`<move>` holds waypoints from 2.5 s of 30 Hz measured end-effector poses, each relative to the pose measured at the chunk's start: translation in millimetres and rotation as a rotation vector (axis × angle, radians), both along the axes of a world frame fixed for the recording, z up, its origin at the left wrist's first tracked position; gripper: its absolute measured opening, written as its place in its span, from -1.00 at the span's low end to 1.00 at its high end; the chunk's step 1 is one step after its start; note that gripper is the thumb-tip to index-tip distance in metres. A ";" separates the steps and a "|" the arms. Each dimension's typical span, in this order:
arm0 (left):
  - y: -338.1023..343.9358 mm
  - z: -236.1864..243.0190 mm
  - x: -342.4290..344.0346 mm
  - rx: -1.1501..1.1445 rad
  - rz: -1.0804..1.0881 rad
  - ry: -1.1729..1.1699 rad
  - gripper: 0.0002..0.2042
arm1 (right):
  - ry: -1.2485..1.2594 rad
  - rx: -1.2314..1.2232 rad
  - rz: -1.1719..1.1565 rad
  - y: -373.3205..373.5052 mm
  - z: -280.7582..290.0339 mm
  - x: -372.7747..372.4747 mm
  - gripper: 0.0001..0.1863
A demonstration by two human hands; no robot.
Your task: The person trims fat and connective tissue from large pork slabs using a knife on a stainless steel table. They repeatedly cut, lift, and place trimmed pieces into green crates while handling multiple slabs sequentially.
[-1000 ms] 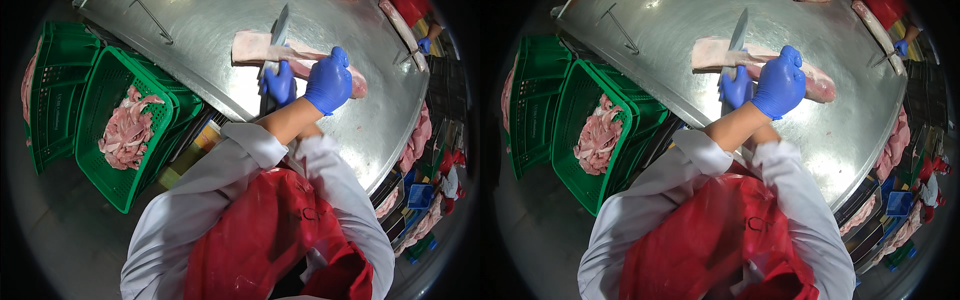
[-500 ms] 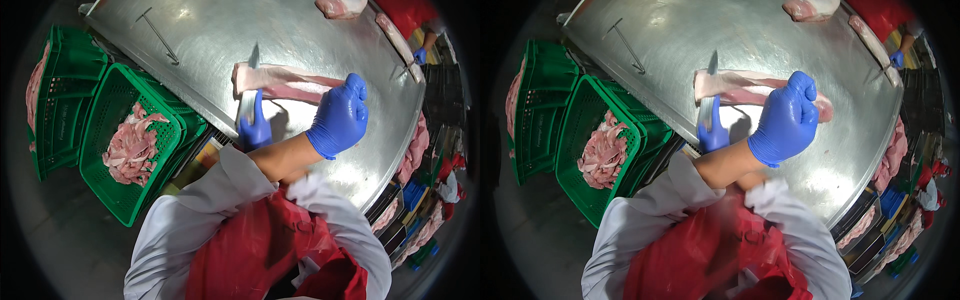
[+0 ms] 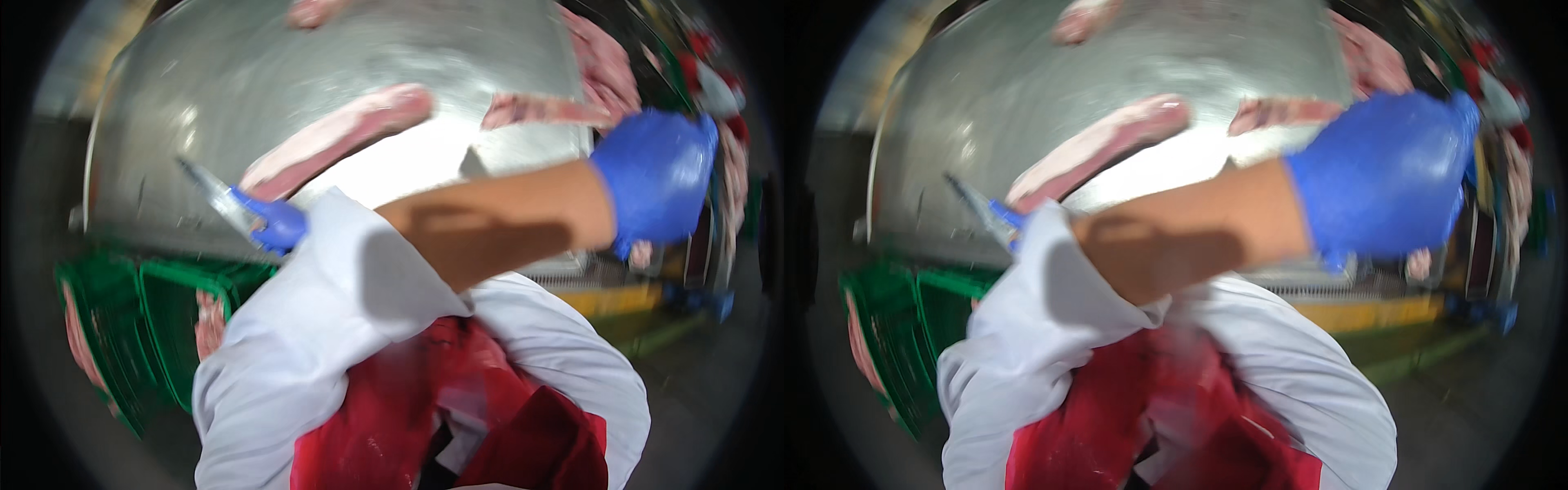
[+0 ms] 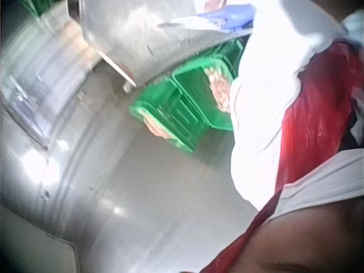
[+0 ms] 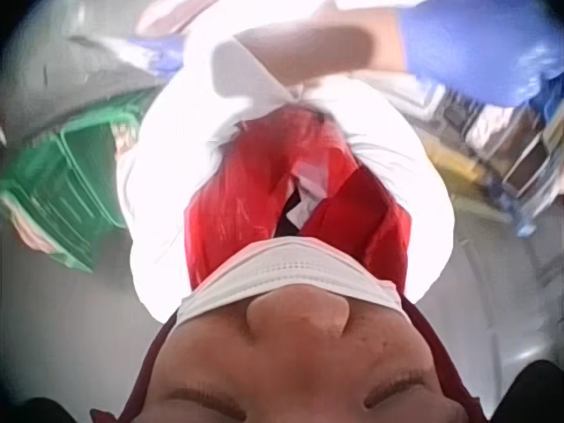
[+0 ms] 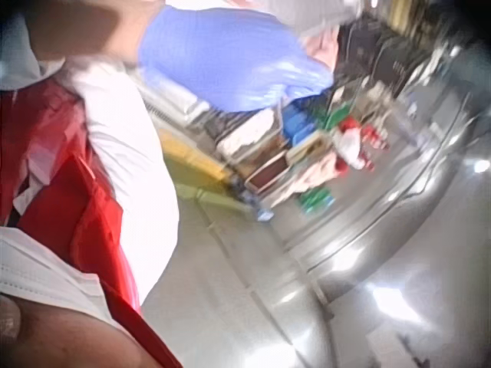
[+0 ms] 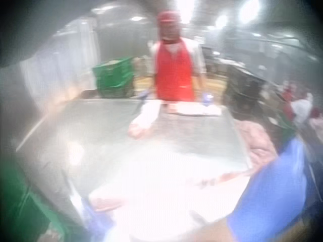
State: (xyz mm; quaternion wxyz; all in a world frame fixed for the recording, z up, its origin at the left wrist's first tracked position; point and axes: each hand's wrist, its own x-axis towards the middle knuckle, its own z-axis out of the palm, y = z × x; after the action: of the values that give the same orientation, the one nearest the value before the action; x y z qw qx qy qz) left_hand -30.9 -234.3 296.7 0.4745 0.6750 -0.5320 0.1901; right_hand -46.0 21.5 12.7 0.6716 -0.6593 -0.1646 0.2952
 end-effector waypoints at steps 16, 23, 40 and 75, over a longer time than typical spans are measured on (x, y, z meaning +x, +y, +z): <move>176.9 -314.3 140.9 0.941 0.545 0.491 -0.25 | 0.148 -0.092 -1.115 -403.2 -0.8 -141.9 -0.06; 98.6 -312.6 119.3 0.837 0.549 0.429 0.06 | 0.057 -0.167 -0.982 -376.4 -24.0 -33.2 -0.08; 168.5 -310.8 99.2 0.495 0.535 0.214 -0.60 | 0.011 -0.636 -0.982 -406.9 -18.5 137.9 -0.05; -33.4 -275.5 166.6 1.053 0.640 0.637 -0.62 | 0.182 -0.085 -1.073 -447.3 -7.9 -34.7 -0.07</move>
State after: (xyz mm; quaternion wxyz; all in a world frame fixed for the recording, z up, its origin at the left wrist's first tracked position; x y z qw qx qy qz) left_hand 135.7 -267.7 21.2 0.1372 0.9620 -0.1631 -0.1704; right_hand -80.7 -425.8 4.8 0.7123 -0.6489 0.2660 -0.0268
